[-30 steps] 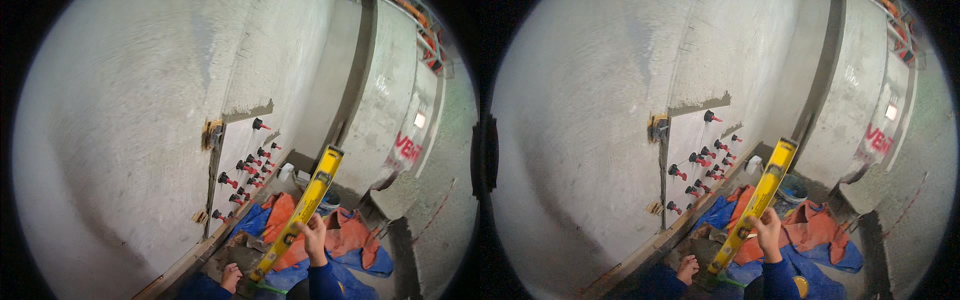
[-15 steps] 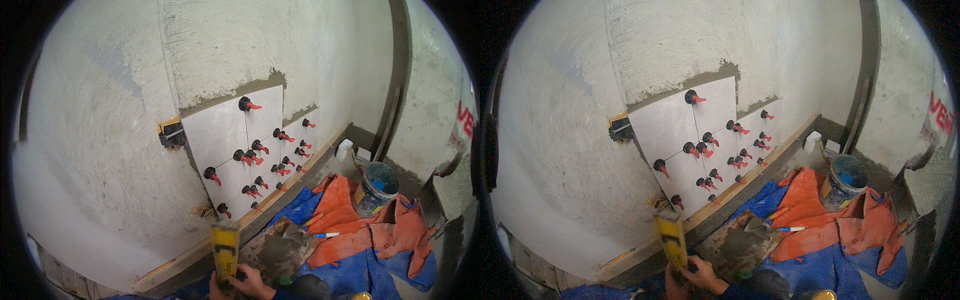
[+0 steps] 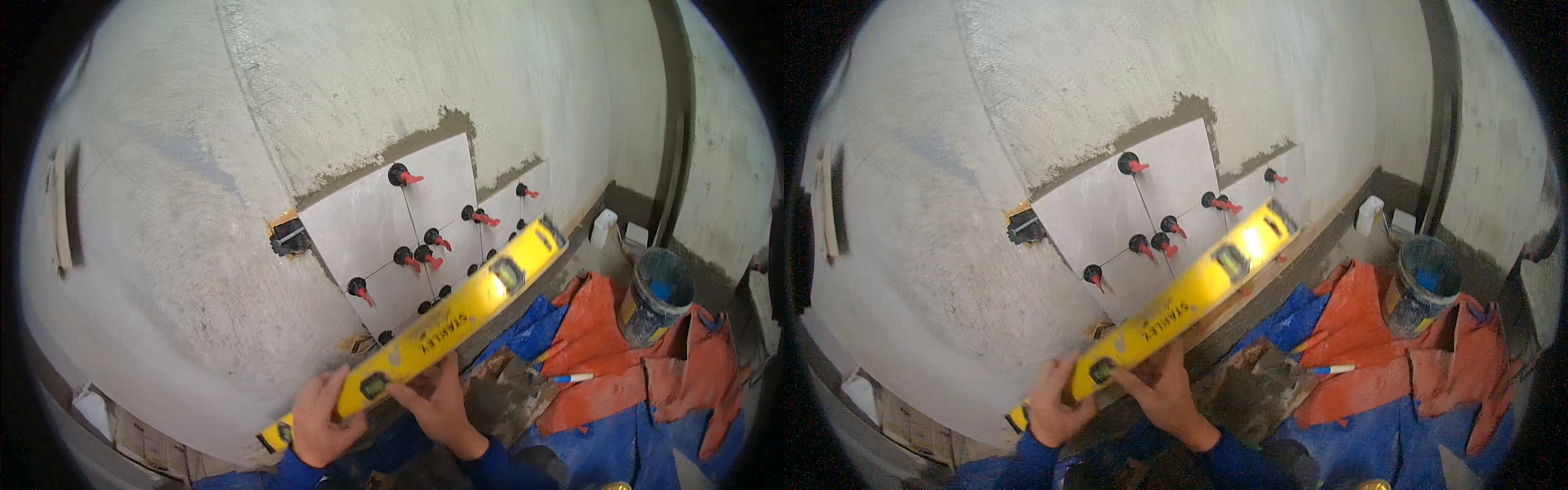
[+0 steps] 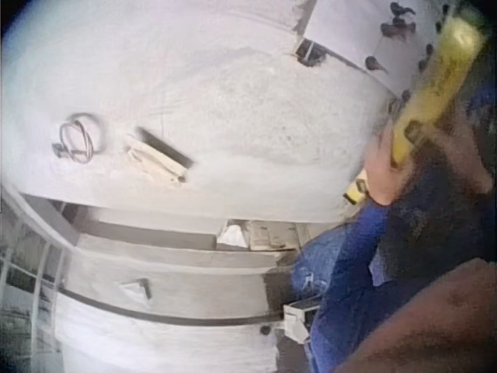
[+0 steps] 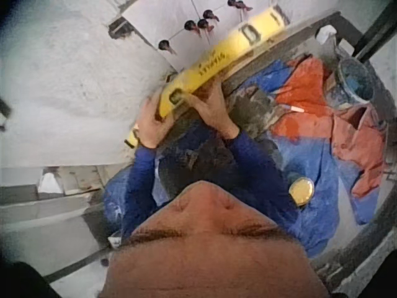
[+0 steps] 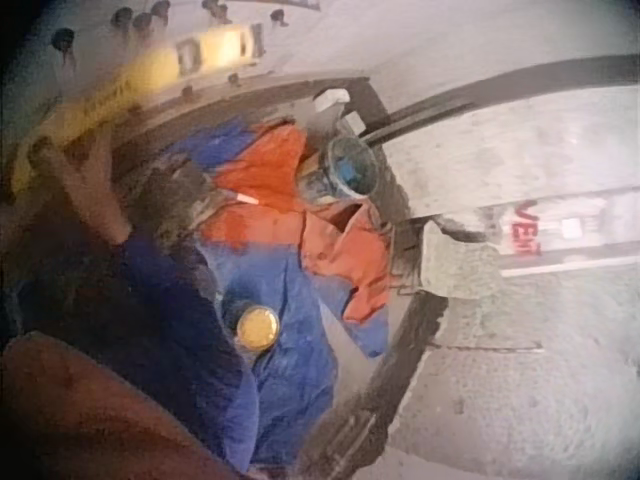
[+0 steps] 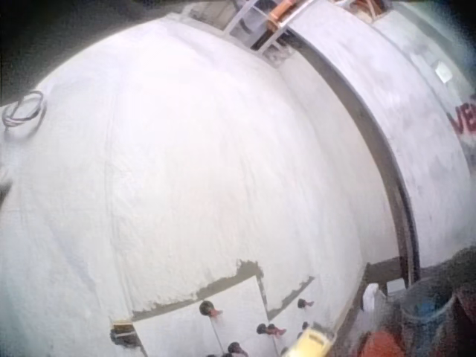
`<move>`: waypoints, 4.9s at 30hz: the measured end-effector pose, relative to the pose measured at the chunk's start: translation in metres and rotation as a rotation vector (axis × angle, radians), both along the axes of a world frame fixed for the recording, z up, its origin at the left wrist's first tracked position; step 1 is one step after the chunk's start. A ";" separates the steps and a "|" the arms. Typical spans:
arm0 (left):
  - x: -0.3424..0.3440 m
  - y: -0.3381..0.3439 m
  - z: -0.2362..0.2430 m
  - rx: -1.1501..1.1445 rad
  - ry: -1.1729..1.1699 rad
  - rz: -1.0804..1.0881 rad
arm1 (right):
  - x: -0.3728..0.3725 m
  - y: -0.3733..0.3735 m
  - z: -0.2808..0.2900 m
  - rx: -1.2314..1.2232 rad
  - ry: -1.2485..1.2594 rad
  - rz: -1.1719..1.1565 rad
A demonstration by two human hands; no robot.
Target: The person places small wooden shims between a wall and installed tiles to adjust spacing. They use a spirit level to check alignment and a trowel to mix cement on the floor.
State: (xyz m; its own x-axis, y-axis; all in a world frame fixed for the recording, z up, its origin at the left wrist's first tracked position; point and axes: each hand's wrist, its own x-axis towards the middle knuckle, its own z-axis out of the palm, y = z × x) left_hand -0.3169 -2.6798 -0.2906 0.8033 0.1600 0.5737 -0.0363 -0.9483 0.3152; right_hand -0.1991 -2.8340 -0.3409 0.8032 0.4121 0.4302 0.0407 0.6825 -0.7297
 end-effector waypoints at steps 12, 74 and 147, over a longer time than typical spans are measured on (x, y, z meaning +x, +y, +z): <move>0.007 0.048 0.340 0.418 -0.194 -0.109 | 0.075 0.026 0.153 -0.100 0.576 -0.335; 0.057 0.157 0.376 0.971 -0.473 0.285 | 0.124 0.044 0.211 -0.397 0.797 -0.272; -0.341 0.006 -0.053 -0.587 1.584 0.297 | -0.401 -0.510 0.244 -1.295 1.253 -0.314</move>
State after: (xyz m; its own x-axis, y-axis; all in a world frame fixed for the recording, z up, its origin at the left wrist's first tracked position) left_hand -0.6581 -2.6740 -0.3433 0.3920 0.2797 -0.8764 0.7726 -0.6173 0.1486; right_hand -0.6005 -3.3439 -0.0965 0.4684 -0.2543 -0.8461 -0.8817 -0.1958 -0.4293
